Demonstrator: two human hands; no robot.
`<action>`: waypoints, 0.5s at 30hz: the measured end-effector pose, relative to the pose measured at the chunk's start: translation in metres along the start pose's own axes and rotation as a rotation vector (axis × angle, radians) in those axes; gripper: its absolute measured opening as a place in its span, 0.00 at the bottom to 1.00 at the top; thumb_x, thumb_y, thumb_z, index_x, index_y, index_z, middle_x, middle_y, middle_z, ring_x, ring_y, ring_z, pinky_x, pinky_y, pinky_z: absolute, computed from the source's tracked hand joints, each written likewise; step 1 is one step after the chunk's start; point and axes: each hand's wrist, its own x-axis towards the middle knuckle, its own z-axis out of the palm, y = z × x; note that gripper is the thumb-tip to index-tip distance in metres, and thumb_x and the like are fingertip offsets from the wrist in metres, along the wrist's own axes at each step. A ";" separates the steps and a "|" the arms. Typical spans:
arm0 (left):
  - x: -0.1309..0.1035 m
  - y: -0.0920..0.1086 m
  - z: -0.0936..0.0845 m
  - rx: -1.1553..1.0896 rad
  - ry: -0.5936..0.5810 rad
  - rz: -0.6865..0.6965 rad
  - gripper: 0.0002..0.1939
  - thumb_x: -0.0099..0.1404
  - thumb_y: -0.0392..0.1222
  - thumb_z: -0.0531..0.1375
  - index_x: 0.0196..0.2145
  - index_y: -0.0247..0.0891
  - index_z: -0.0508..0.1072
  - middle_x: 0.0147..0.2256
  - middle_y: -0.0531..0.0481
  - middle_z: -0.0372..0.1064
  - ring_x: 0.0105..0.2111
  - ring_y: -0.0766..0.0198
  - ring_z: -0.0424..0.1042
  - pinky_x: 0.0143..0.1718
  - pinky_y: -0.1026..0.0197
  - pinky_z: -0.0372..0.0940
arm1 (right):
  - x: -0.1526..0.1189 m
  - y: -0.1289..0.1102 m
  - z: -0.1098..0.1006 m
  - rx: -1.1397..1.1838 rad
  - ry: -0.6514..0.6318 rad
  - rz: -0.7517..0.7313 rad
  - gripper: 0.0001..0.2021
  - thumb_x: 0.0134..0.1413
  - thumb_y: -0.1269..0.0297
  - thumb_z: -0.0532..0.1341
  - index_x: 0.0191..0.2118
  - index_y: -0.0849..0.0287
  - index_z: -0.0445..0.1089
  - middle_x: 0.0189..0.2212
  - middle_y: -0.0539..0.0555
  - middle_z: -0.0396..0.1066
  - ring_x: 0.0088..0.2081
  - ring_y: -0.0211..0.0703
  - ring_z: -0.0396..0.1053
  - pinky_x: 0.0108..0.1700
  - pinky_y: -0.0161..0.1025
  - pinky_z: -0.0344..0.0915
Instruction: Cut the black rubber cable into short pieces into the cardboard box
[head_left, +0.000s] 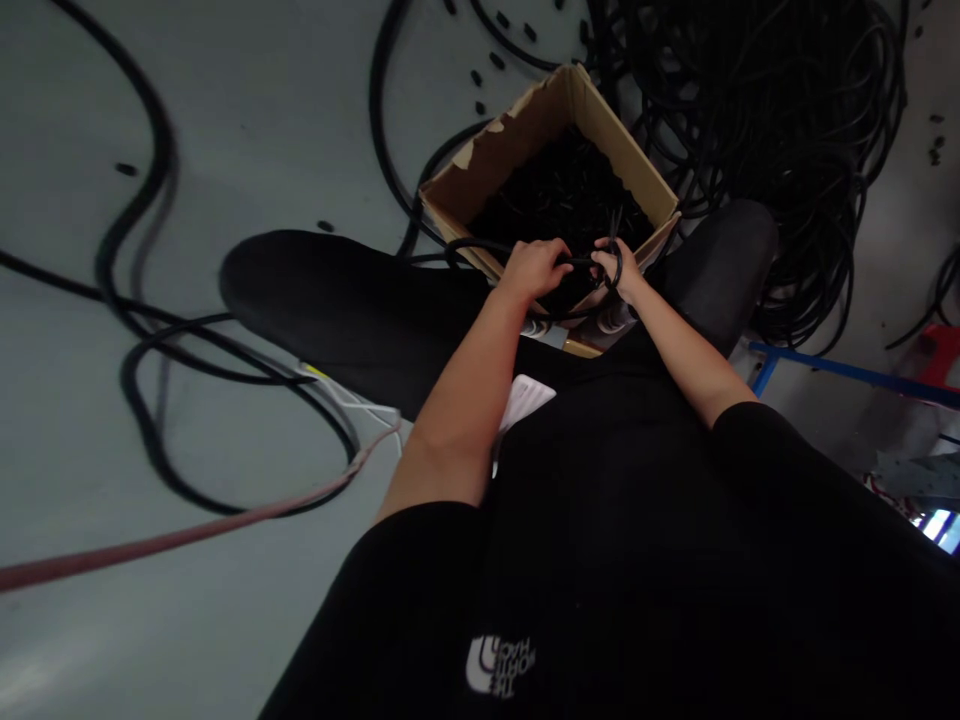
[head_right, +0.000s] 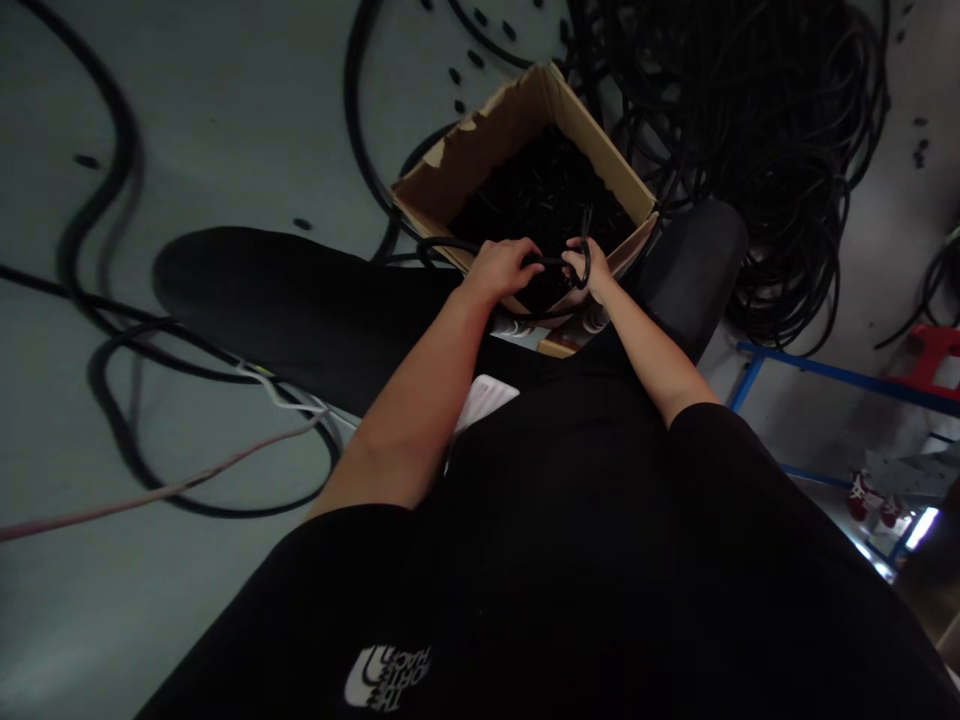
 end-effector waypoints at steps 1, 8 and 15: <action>-0.001 -0.001 -0.004 0.000 0.016 -0.012 0.26 0.84 0.43 0.66 0.75 0.40 0.83 0.67 0.30 0.88 0.76 0.28 0.79 0.82 0.29 0.66 | 0.000 0.000 0.001 0.001 0.055 0.040 0.15 0.82 0.62 0.77 0.57 0.50 0.71 0.33 0.42 0.71 0.35 0.40 0.78 0.38 0.29 0.77; -0.006 0.004 -0.014 -0.041 0.075 -0.131 0.32 0.86 0.49 0.65 0.82 0.42 0.78 0.68 0.28 0.86 0.77 0.27 0.78 0.80 0.30 0.69 | -0.008 0.011 0.009 -0.223 -0.077 0.072 0.20 0.77 0.57 0.83 0.63 0.55 0.79 0.36 0.44 0.75 0.33 0.38 0.78 0.35 0.30 0.77; -0.004 0.006 -0.005 -0.058 0.068 -0.125 0.33 0.84 0.48 0.65 0.81 0.41 0.78 0.66 0.29 0.87 0.73 0.29 0.81 0.77 0.34 0.72 | -0.017 0.007 0.009 -0.346 -0.159 0.040 0.17 0.79 0.63 0.79 0.64 0.58 0.80 0.34 0.46 0.76 0.28 0.39 0.73 0.31 0.31 0.71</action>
